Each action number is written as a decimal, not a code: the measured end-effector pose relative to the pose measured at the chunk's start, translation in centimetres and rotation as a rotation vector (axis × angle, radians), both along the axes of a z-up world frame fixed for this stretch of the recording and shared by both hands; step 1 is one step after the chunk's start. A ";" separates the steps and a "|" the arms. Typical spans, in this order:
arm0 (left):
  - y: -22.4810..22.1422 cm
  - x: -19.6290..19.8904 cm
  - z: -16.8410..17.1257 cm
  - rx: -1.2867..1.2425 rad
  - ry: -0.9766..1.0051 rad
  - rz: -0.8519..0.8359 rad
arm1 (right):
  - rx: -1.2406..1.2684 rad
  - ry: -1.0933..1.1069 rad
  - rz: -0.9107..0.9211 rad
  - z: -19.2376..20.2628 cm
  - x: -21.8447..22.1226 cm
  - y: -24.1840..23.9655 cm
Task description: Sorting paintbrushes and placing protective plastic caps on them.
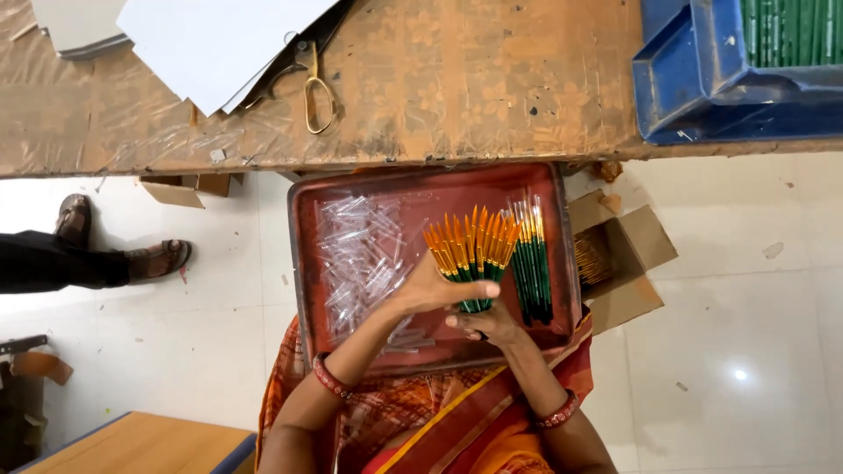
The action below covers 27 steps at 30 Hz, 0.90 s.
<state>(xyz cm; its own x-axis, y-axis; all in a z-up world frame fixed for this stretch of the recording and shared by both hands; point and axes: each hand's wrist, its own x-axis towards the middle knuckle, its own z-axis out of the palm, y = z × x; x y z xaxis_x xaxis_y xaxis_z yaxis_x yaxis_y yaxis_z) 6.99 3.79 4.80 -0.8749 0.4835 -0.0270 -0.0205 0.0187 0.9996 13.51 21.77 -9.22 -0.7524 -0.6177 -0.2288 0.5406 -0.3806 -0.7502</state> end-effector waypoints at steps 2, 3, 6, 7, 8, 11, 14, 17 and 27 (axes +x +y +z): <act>1.1 -0.1 0.2 -0.088 -0.165 0.211 | 0.089 0.014 0.000 2.7 -0.3 -0.4; 1.4 0.1 0.9 -0.084 -0.165 0.223 | 0.091 0.015 0.012 3.5 -0.6 -0.7; 1.8 0.4 2.5 -0.039 -0.116 0.401 | 0.181 0.002 -0.088 5.0 -1.3 -1.7; 1.8 0.4 2.7 -0.040 -0.064 0.446 | 0.213 0.042 -0.110 4.9 -1.4 -1.7; 1.9 0.5 2.9 -0.041 -0.014 0.489 | 0.246 0.081 -0.135 4.8 -1.4 -1.8; 1.9 0.7 0.9 -0.144 -0.044 0.494 | 0.197 0.190 -0.164 3.0 -1.3 -1.6; 1.8 1.2 1.7 -0.010 -0.026 0.508 | 0.143 0.246 -0.191 4.5 -1.9 -1.9; 1.8 1.3 1.8 0.094 -0.018 0.535 | 0.158 0.190 -0.209 5.7 -2.1 -2.0; 2.3 1.7 1.1 -0.073 -0.225 0.447 | 0.169 -0.025 -0.306 4.0 1.8 -2.2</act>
